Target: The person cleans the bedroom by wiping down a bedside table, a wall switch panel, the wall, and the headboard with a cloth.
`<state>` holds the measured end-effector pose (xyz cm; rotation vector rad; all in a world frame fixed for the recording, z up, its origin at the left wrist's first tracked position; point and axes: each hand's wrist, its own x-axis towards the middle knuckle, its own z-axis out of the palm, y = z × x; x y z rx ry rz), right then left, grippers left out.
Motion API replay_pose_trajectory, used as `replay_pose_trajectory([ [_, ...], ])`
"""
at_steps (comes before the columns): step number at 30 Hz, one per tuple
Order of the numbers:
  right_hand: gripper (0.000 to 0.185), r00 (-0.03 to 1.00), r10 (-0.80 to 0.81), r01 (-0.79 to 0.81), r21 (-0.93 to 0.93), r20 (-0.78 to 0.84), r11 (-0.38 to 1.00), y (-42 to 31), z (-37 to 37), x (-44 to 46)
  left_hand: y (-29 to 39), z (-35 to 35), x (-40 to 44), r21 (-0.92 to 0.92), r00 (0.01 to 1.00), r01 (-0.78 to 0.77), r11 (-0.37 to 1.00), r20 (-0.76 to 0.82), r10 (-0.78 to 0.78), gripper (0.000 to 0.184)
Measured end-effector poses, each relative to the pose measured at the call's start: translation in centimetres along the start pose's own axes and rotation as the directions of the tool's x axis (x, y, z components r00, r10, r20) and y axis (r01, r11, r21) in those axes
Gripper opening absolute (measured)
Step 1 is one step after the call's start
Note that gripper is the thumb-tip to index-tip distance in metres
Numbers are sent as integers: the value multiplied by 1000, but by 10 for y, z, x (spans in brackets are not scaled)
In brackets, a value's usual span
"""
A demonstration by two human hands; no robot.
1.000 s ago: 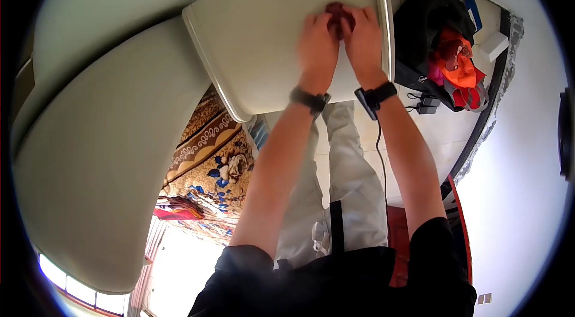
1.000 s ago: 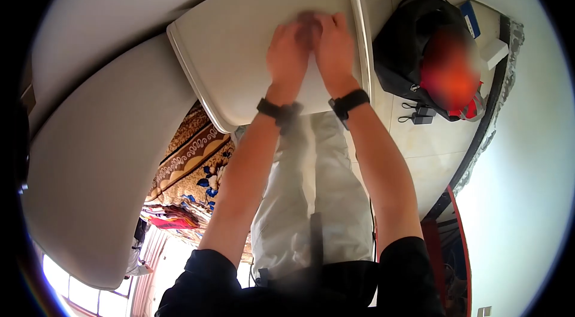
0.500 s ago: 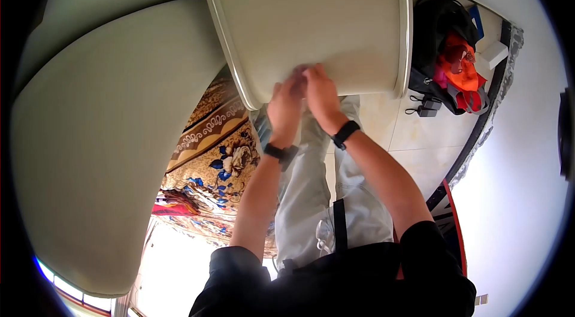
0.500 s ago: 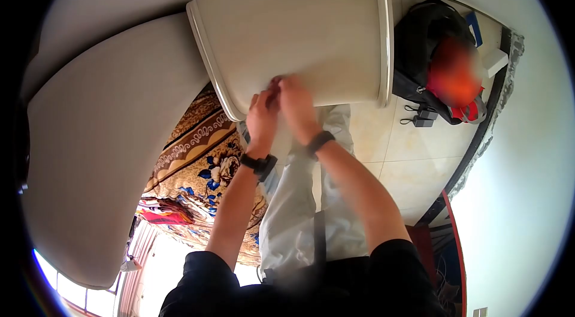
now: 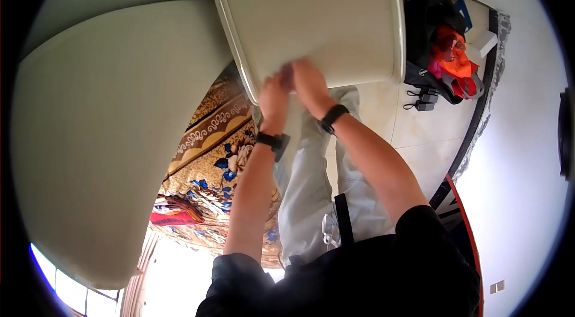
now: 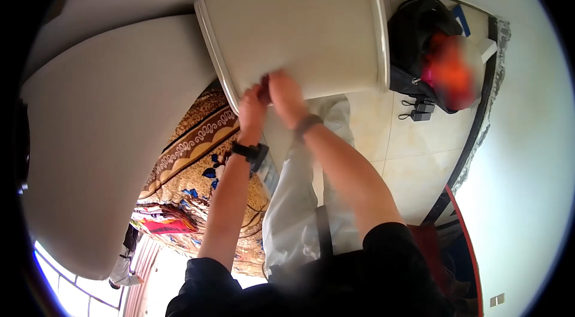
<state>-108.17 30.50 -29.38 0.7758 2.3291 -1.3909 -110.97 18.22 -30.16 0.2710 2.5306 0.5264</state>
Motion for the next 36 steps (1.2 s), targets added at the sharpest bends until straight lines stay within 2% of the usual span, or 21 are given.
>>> replay_pose_trajectory([
  [1, 21, 999, 29, -27, -114, 20, 993, 9, -11, -19, 13, -6, -11, 85, 954, -8, 996, 299, -18, 22],
  [2, 22, 992, -34, 57, -183, 125, 981, 32, -18, -41, 28, -15, -22, 167, 824, -45, 985, 563, -58, 25],
  [3, 24, 970, -89, 145, -246, 224, 958, 49, -31, -62, 26, -12, -42, 48, 815, -174, 984, 568, 116, 26],
  [4, 23, 937, 89, -90, -13, 338, 996, 40, -58, -81, 21, -6, -64, -67, 780, -308, 949, 553, 292, 28],
  [5, 21, 917, 93, -103, 5, 388, 995, 37, -81, -103, 31, -11, -85, -153, 789, -215, 964, 555, 264, 28],
  [6, 10, 950, 45, -103, 174, 310, 979, 23, -105, -129, 45, -20, -105, -238, 791, -123, 964, 564, 240, 28],
  [7, 9, 972, -231, 228, 77, 40, 971, 37, -107, -155, 60, -32, -121, -258, 794, -134, 957, 550, 260, 28],
  [8, 14, 973, 73, -109, 157, 217, 982, 21, -134, -178, 76, -44, -138, -280, 795, -139, 950, 541, 275, 28],
  [9, 19, 958, 163, -217, 229, 234, 949, 8, -156, -204, 95, -58, -153, -301, 783, -179, 937, 532, 321, 28],
  [11, 20, 998, 62, -61, 138, -2, 988, 16, -172, -254, 133, -83, -179, -342, 754, -260, 903, 513, 411, 27],
  [12, 20, 993, -2, 11, 75, -118, 997, 12, -185, -272, 150, -90, -190, -400, 729, -232, 886, 531, 431, 27],
  [14, 21, 986, 30, -15, 87, -166, 996, -3, -222, -312, 182, -99, -211, -501, 679, -156, 851, 572, 461, 27],
  [15, 21, 981, 47, -30, 94, -186, 995, -11, -241, -333, 208, -114, -223, -462, 681, -131, 877, 601, 418, 28],
  [18, 23, 934, -30, 74, 110, -357, 991, -7, -285, -390, 253, -109, -249, -662, 576, 68, 746, 637, 512, 31],
  [21, 24, 856, -51, 143, 140, -514, 980, 14, -329, -439, 316, -100, -275, -698, 465, -220, 682, 539, 702, 33],
  [24, 24, 856, -24, 124, 161, -517, 979, 46, -388, -483, 385, -78, -314, -675, 427, -340, 654, 509, 747, 36],
  [27, 23, 804, -63, 151, 100, -591, 983, 85, -452, -525, 466, -54, -355, -621, 426, -243, 746, 622, 657, 44],
  [31, 24, 754, 32, 104, 168, -656, 980, 136, -527, -588, 547, 22, -402, -734, 369, -177, 655, 568, 736, 57],
  [34, 25, 693, 35, 128, 171, -720, 977, 181, -569, -630, 619, 43, -443, -719, 309, -241, 652, 580, 754, 59],
  [35, 25, 702, 92, 95, 221, -706, 971, 182, -585, -647, 629, 66, -444, -758, 215, -344, 554, 510, 833, 63],
  [36, 23, 684, 100, 117, 244, -723, 963, 190, -600, -659, 653, 75, -452, -759, 210, -302, 576, 537, 817, 66],
])
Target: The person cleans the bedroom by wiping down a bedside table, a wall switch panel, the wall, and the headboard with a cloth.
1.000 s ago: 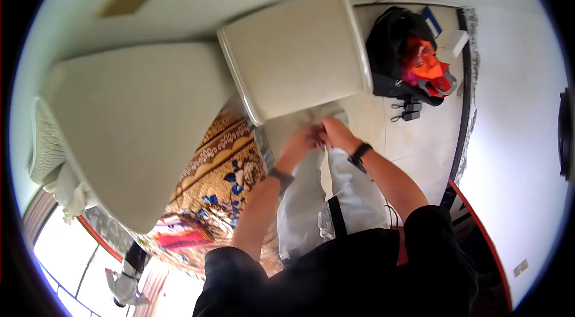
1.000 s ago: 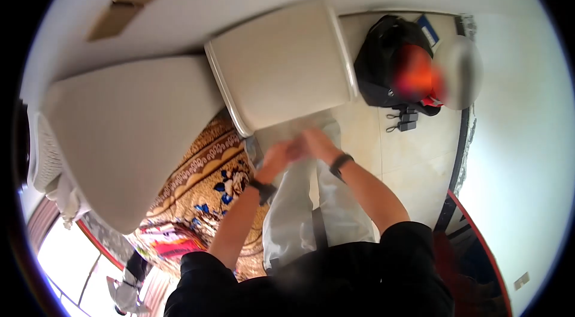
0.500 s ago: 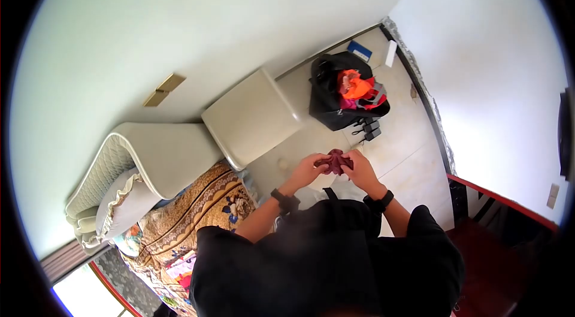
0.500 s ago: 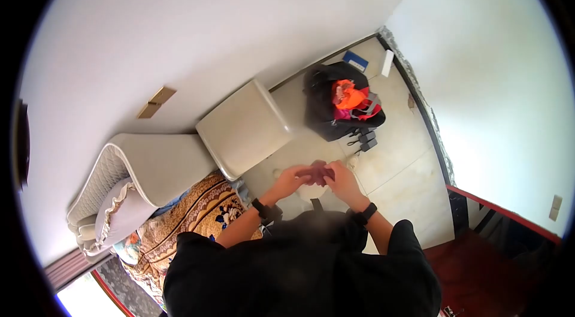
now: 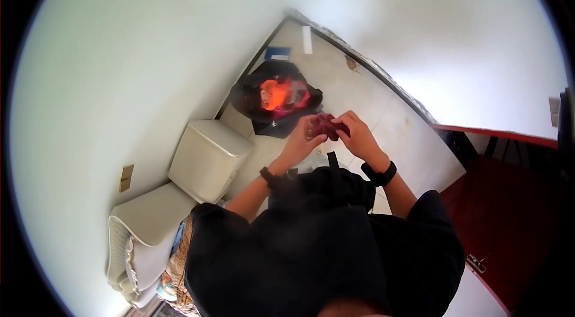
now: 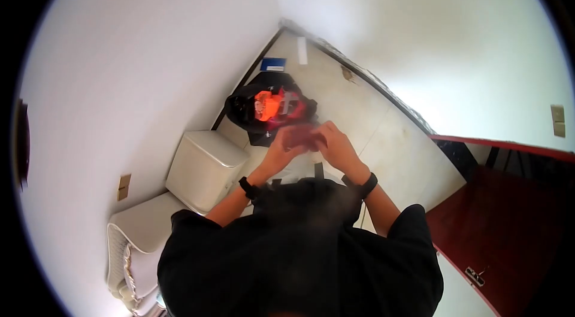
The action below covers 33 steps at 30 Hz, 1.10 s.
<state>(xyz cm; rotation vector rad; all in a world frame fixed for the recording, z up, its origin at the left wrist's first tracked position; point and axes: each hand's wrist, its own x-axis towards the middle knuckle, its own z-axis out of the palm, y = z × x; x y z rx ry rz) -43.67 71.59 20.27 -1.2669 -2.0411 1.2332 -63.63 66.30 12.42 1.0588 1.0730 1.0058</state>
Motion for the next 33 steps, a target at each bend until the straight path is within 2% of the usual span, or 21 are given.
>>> replay_pose_trajectory([
  [2, 19, 999, 11, -8, 72, -41, 997, 6, -33, -3, 18, 24, 29, -79, 997, 71, 994, 21, -69, 70],
  [3, 22, 995, -22, 25, 36, -94, 999, 10, -48, -2, 25, 35, 45, -173, 998, 64, 983, 29, -60, 65],
  [6, 27, 985, -2, 23, 120, -171, 993, 19, -87, 4, 53, 50, 96, 35, 969, 35, 999, 243, -42, 51],
  [7, 31, 975, -11, 41, 132, -224, 990, 22, -101, 7, 64, 57, 114, 87, 969, 33, 996, 243, -53, 36],
  [10, 42, 925, -40, 91, 118, -378, 989, 28, -145, 30, 98, 73, 177, 265, 943, -192, 945, 315, 103, 35],
  [11, 45, 902, -51, 98, 87, -428, 991, 29, -161, 39, 106, 82, 200, 117, 938, -200, 973, 309, 156, 32],
  [14, 55, 842, -78, 89, -6, -534, 996, 40, -211, 68, 133, 105, 280, 298, 840, -478, 826, 428, 332, 34],
  [15, 56, 818, -93, 82, -45, -567, 996, 46, -226, 78, 144, 117, 306, 238, 824, -492, 837, 436, 361, 35],
  [18, 55, 723, -150, 56, -159, -675, 986, 73, -286, 138, 168, 140, 397, 215, 762, -587, 781, 474, 442, 37],
  [19, 55, 692, -152, 36, -176, -706, 984, 80, -304, 155, 180, 147, 425, 178, 728, -618, 766, 498, 472, 45],
  [22, 53, 542, -151, 72, -134, -827, 988, 88, -357, 198, 206, 176, 485, 35, 749, -566, 824, 438, 496, 54],
  [23, 45, 463, -75, 116, -24, -883, 993, 90, -368, 212, 209, 184, 502, 23, 755, -565, 825, 417, 505, 54],
  [26, 40, 345, 49, 113, 93, -937, 989, 102, -389, 235, 219, 211, 533, -9, 797, -529, 849, 338, 500, 47],
  [27, 37, 338, 72, 127, 121, -938, 984, 104, -396, 237, 225, 219, 536, 24, 797, -557, 830, 299, 525, 44],
  [30, 31, 319, -154, 171, -102, -935, 980, 118, -414, 267, 239, 230, 557, 130, 780, -624, 771, 166, 603, 34],
  [31, 33, 285, -270, 214, -213, -920, 953, 123, -421, 284, 247, 231, 563, 172, 776, -630, 758, 93, 624, 23],
  [33, 36, 316, -386, 140, -359, -867, 923, 98, -441, 303, 253, 225, 588, 243, 780, -617, 748, 66, 622, 20],
])
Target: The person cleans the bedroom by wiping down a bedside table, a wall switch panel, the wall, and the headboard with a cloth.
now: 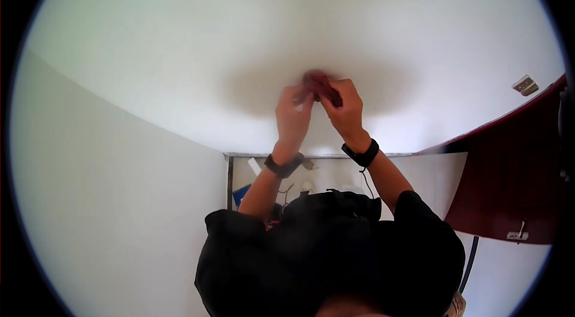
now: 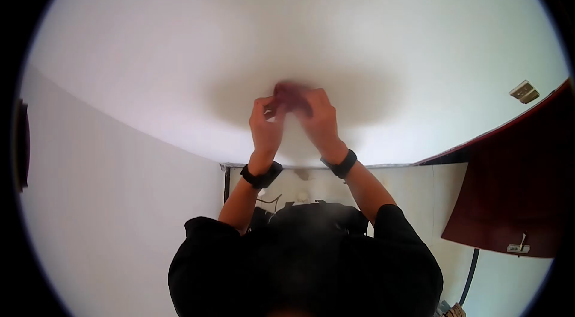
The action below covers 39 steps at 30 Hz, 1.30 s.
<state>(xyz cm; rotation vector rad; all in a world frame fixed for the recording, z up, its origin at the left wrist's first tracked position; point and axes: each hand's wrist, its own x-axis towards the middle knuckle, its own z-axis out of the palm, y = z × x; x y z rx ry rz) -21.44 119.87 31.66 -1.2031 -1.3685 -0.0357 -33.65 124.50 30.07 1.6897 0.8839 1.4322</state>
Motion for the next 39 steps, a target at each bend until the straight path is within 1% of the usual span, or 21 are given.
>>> replay_pose_trajectory([
  [1, 38, 998, -58, 60, -57, 30, 997, -13, -2, 16, 0, 1, 8, 37, 1000, 7, 999, -16, -7, 18],
  [2, 38, 999, 13, -11, -27, 51, 1000, -21, -3, 24, 7, 7, 16, 28, 998, -45, 999, -42, 46, 14],
  [5, 38, 992, -125, 120, -131, -33, 984, -16, -14, 36, 20, 27, 23, 111, 981, -146, 983, -114, 159, 16],
  [8, 39, 987, 49, -65, -95, -156, 993, 24, -34, 15, 24, 56, 25, 308, 922, -371, 876, 11, 387, 14],
  [9, 40, 969, 50, -61, -39, -242, 997, 34, -42, 10, 26, 70, 24, 261, 927, -372, 891, 55, 371, 14],
  [10, 39, 965, 35, -70, -127, -260, 989, 43, -54, 2, 27, 82, 21, 228, 921, -388, 893, 109, 373, 14],
  [11, 38, 947, 165, -187, -56, -275, 981, 44, -61, -6, 25, 91, 13, 192, 913, -401, 896, 160, 374, 14],
  [15, 37, 925, 306, -314, 0, -223, 949, 74, -59, -52, -29, 103, -25, 204, 928, -315, 927, 272, 255, 16],
  [17, 34, 959, 214, -237, -112, -188, 965, 83, -43, -62, -57, 92, -34, 253, 938, -228, 940, 317, 142, 17],
  [18, 34, 968, 185, -202, -90, -168, 975, 79, -32, -61, -58, 80, -31, 286, 948, -240, 928, 273, 161, 15],
  [20, 38, 987, 124, -137, -127, -105, 982, 72, -10, -53, -75, 58, -24, 226, 964, -83, 971, 266, 20, 13],
  [22, 41, 994, 6, -23, -160, -106, 987, 47, 5, -29, -77, 36, -5, 197, 973, -74, 978, 229, 28, 17],
  [23, 42, 993, -52, 34, -178, -102, 983, 32, 9, -13, -59, 24, 9, 198, 976, -143, 970, 193, 105, 14],
  [25, 38, 977, -151, 125, -169, -150, 978, 9, 14, 21, -6, 13, 32, 187, 960, -278, 942, 27, 278, 9],
  [26, 38, 963, -205, 174, -181, -173, 968, -3, 13, 39, 23, 10, 43, 181, 923, -349, 920, -107, 371, 12],
  [27, 38, 946, -261, 224, -195, -191, 955, -16, 10, 57, 39, 10, 53, 143, 908, -367, 919, -160, 387, 21],
  [29, 40, 961, -182, 148, -169, -207, 974, -41, 4, 80, 67, 8, 72, 91, 897, -386, 918, -197, 396, 20],
  [33, 45, 956, -273, 238, -266, -103, 934, -2, 1, 42, 18, 18, 44, 150, 915, -358, 922, -139, 378, 19],
  [35, 45, 986, -170, 163, -277, 1, 947, 31, 5, -1, -36, 20, 11, 200, 945, -308, 930, -51, 324, 19],
  [37, 45, 993, -48, 79, -313, 105, 946, 63, 10, -46, -79, 19, -21, 274, 980, -197, 942, 59, 188, 17],
  [39, 44, 984, 68, -24, -256, 165, 966, 80, 19, -78, -98, 15, -40, 308, 990, -116, 944, 112, 85, 15],
])
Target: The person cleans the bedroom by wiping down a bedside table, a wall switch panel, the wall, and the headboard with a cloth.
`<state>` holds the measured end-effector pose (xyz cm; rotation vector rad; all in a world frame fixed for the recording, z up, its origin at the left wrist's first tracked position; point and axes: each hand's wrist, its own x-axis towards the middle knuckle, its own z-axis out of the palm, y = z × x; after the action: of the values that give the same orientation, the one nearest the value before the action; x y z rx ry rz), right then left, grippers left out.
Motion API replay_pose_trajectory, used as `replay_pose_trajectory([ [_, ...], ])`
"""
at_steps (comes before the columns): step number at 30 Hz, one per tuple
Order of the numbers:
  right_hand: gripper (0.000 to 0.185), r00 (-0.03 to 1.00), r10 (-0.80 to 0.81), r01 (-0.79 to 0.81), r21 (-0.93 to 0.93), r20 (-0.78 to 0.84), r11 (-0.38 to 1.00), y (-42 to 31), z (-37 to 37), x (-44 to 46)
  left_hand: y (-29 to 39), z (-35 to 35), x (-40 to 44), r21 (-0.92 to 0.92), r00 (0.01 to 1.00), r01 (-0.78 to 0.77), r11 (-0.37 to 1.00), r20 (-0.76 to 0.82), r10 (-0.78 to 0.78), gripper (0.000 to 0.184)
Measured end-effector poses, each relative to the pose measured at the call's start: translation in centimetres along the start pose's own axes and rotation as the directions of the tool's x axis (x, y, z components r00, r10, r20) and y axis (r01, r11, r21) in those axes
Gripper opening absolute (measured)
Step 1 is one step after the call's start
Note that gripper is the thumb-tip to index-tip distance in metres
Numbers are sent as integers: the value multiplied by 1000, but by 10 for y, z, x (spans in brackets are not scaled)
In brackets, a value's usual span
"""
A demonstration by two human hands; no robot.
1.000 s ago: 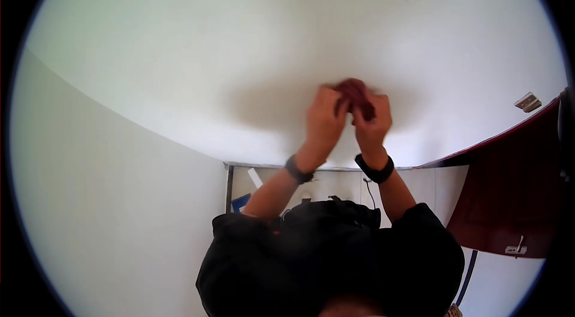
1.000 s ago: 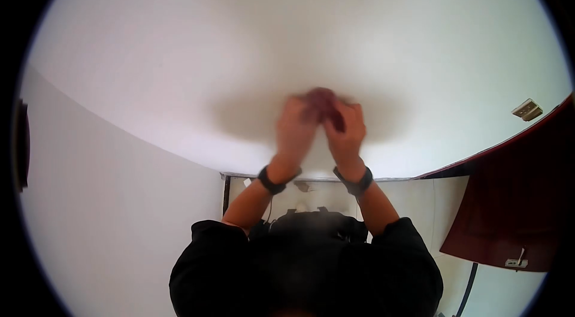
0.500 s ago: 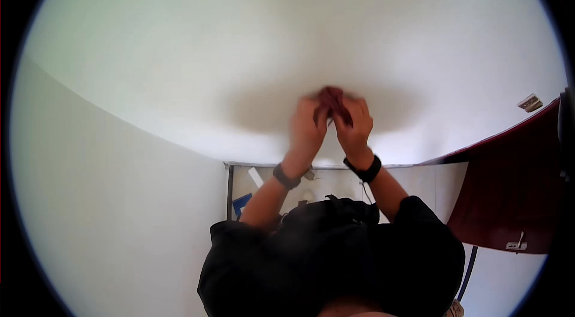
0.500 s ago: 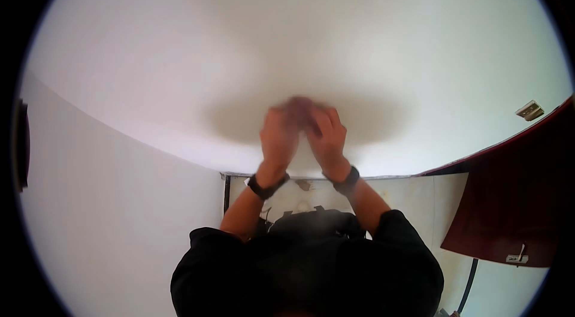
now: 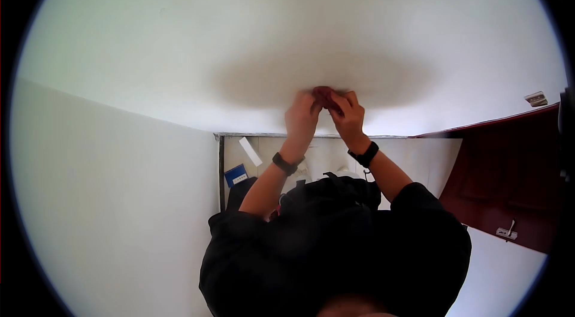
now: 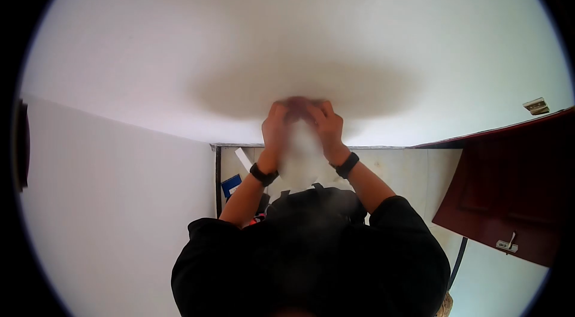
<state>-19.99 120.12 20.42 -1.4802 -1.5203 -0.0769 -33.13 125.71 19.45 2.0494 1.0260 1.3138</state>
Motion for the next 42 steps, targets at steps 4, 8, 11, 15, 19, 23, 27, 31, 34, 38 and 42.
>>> replay_pose_trajectory([
  [4, 44, 1000, -13, 12, 79, 13, 997, -13, -10, 13, 2, 4, -3, -39, 996, 88, 995, -2, -88, 13],
  [8, 44, 984, -168, 168, 0, -62, 986, -21, -29, 44, 38, 1, 22, -61, 986, -3, 998, -169, -8, 19],
  [11, 46, 979, -191, 189, -35, -77, 981, -35, -54, 70, 69, -1, 45, -165, 968, -9, 986, -248, -32, 20],
  [15, 47, 942, -213, 214, -23, -260, 977, -42, -93, 93, 120, 1, 73, -89, 949, -185, 979, -276, 154, 19],
  [19, 46, 932, -100, 85, -57, -349, 995, -9, -127, 73, 146, 35, 74, 110, 911, -367, 924, -156, 381, 18],
  [23, 39, 904, 87, -120, -52, -418, 991, 52, -139, 22, 153, 82, 61, 15, 890, -455, 890, -33, 455, 16],
  [27, 38, 868, 149, -153, 30, -474, 988, 43, -128, 21, 139, 86, 53, -49, 914, -403, 914, 27, 405, 16],
  [31, 38, 878, 175, -131, 129, -446, 983, 24, -92, 25, 120, 42, 56, -7, 942, -333, 943, 46, 333, 15],
  [34, 40, 896, 173, -105, 183, -408, 977, 1, -66, 37, 97, 24, 56, 66, 964, -266, 962, 25, 265, 14],
  [38, 41, 952, -114, 129, 34, -284, 991, -28, -12, 50, 44, -22, 45, 179, 976, -178, 968, -91, 196, 15],
  [42, 48, 976, -181, 186, 32, -120, 982, -57, 31, 58, 9, -60, 34, 34, 969, -3, 999, -248, 12, 16],
])
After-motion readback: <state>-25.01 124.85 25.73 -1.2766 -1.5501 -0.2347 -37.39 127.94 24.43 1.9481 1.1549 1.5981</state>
